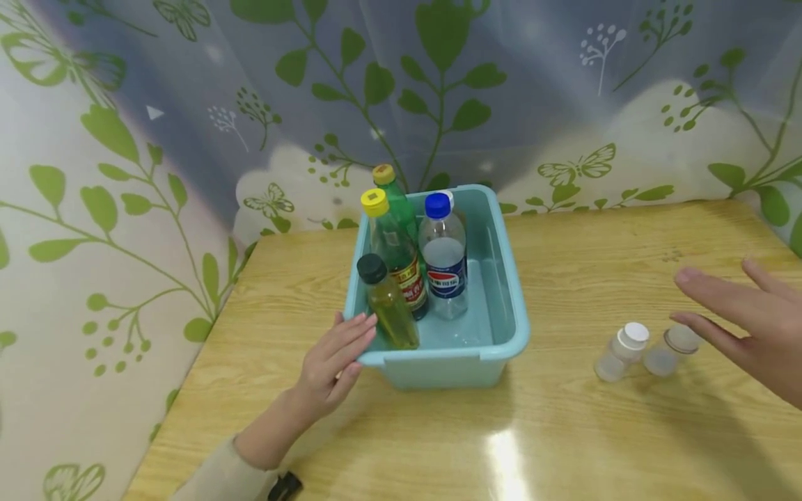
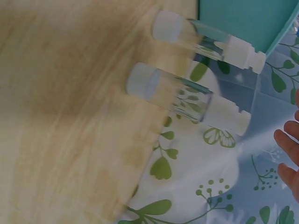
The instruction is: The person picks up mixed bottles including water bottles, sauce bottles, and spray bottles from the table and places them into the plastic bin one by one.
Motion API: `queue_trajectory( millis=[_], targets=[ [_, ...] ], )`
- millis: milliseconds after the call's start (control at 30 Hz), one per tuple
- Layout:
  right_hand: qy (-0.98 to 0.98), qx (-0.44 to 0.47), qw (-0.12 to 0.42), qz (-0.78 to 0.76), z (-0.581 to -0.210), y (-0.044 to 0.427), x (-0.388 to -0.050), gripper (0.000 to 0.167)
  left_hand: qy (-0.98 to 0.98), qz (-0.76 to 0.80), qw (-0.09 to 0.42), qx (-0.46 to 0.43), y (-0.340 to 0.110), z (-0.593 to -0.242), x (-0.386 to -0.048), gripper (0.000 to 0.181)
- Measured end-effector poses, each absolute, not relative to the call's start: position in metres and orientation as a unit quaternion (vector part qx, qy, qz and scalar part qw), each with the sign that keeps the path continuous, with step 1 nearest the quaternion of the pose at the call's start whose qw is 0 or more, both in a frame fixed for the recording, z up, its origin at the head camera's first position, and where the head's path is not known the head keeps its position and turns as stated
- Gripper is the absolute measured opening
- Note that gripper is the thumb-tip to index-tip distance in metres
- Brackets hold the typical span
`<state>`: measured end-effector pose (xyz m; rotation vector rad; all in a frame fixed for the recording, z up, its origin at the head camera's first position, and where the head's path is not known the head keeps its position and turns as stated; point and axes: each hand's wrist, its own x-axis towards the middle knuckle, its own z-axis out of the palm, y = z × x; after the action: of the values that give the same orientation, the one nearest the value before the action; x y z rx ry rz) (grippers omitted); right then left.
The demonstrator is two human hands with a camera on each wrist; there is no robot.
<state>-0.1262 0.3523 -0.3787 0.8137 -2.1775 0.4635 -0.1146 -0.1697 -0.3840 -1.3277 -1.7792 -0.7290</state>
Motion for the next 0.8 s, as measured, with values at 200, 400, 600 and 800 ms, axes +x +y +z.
queue_trajectory(
  millis=[200, 400, 600, 800],
  targets=[
    [-0.863, 0.304, 0.354, 0.192, -0.359, 0.318, -0.098, 0.065, -0.698, -0.286, 0.396, -0.523, -0.169, -0.385, -0.115, 0.039],
    [-0.861, 0.292, 0.366, 0.196, -0.370, 0.322, -0.095, 0.067, -0.693, -0.287, 0.402, -0.525, -0.169, -0.385, -0.115, 0.039],
    [-0.861, 0.285, 0.376, 0.188, -0.380, 0.327, -0.098, 0.064, -0.693, -0.289, 0.403, -0.524, -0.169, -0.384, -0.115, 0.038],
    [-0.851, 0.298, 0.391, 0.185, -0.390, 0.333, -0.102, 0.055, -0.693, -0.288, 0.402, -0.524, -0.168, -0.384, -0.115, 0.038]
  ],
)
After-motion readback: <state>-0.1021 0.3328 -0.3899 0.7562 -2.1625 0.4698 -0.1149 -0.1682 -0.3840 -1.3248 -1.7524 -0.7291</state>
